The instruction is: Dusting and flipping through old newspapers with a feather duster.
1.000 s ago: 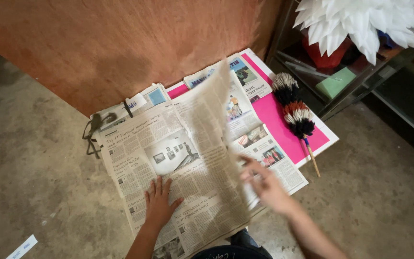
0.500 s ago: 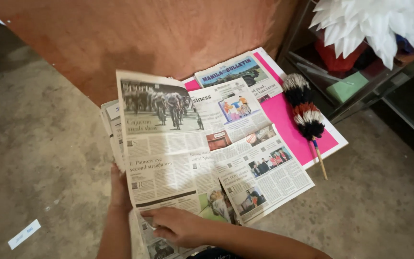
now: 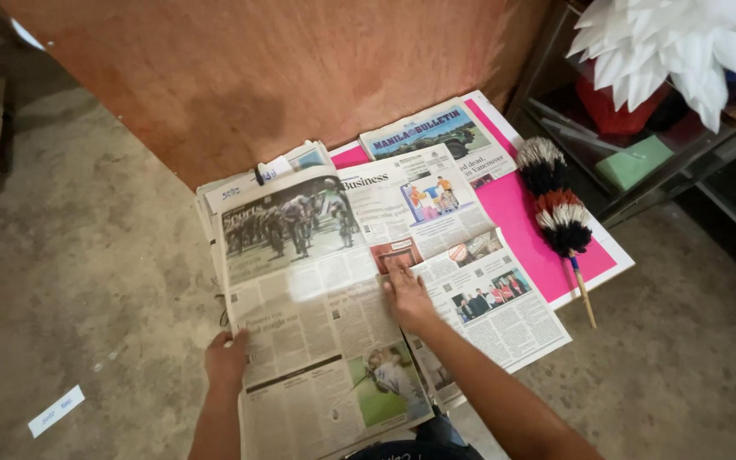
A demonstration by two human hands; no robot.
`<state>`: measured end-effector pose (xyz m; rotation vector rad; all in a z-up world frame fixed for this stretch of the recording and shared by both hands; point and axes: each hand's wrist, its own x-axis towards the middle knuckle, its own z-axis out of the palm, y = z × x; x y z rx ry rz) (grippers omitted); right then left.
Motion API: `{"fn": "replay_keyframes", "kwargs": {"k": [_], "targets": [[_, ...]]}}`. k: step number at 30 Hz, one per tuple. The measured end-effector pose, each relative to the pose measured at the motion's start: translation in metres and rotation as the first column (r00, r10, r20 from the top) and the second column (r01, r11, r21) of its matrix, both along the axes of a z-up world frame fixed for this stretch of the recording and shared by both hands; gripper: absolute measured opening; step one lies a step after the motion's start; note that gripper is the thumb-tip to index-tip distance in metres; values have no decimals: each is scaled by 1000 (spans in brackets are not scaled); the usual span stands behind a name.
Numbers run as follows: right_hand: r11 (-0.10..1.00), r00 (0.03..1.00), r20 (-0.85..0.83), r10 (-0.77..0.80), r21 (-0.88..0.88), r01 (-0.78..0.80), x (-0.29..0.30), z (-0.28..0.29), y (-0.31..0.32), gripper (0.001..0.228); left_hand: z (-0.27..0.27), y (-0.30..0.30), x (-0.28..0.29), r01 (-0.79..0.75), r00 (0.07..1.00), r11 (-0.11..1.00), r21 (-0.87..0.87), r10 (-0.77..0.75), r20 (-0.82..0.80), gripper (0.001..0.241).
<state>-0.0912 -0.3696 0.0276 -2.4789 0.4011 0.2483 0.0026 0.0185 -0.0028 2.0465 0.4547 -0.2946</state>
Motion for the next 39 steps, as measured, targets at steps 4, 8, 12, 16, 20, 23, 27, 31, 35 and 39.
{"fn": "replay_keyframes", "kwargs": {"k": [4, 8, 12, 16, 20, 23, 27, 31, 35, 39], "targets": [[986, 971, -216, 100, -108, -126, 5, -15, -17, 68, -4, -3, -8, -25, 998, 998, 55, 28, -54, 33], [958, 945, -305, 117, -217, -188, 8, -11, -16, 62, -1, -5, -16, -71, 996, 997, -28, 69, -57, 25], [962, 938, -333, 95, -212, -172, 6, -12, -13, 61, -16, 1, -19, -95, 995, 989, -114, 91, -40, 20], [948, 934, -335, 125, -239, -212, -4, 13, -20, 61, -6, -8, -22, -31, 1000, 998, 46, 31, 2, 21], [911, 917, 36, -398, -102, 399, -43, 6, -90, 65, 7, -17, -22, -46, 998, 990, 133, 51, -36, 59], [664, 717, 113, -688, -300, 685, -97, 8, -161, 64, 12, -16, -25, -80, 993, 993, 92, 88, -83, 58], [626, 705, 222, -674, -336, 704, -195, -86, -256, 62, 17, -15, -30, -63, 996, 988, 143, 70, -49, 45], [687, 734, 196, -650, -260, 678, -204, -68, -263, 58, 12, -16, -29, -91, 995, 986, 142, 96, -31, 44], [573, 577, 68, -814, -71, 817, -181, -66, -266, 37, 8, -19, -29, -100, 995, 974, 203, 97, 27, 50], [587, 587, 136, -798, -48, 808, -150, -7, -207, 33, 24, -29, -30, -129, 991, 991, 26, 129, -23, 44]]}}
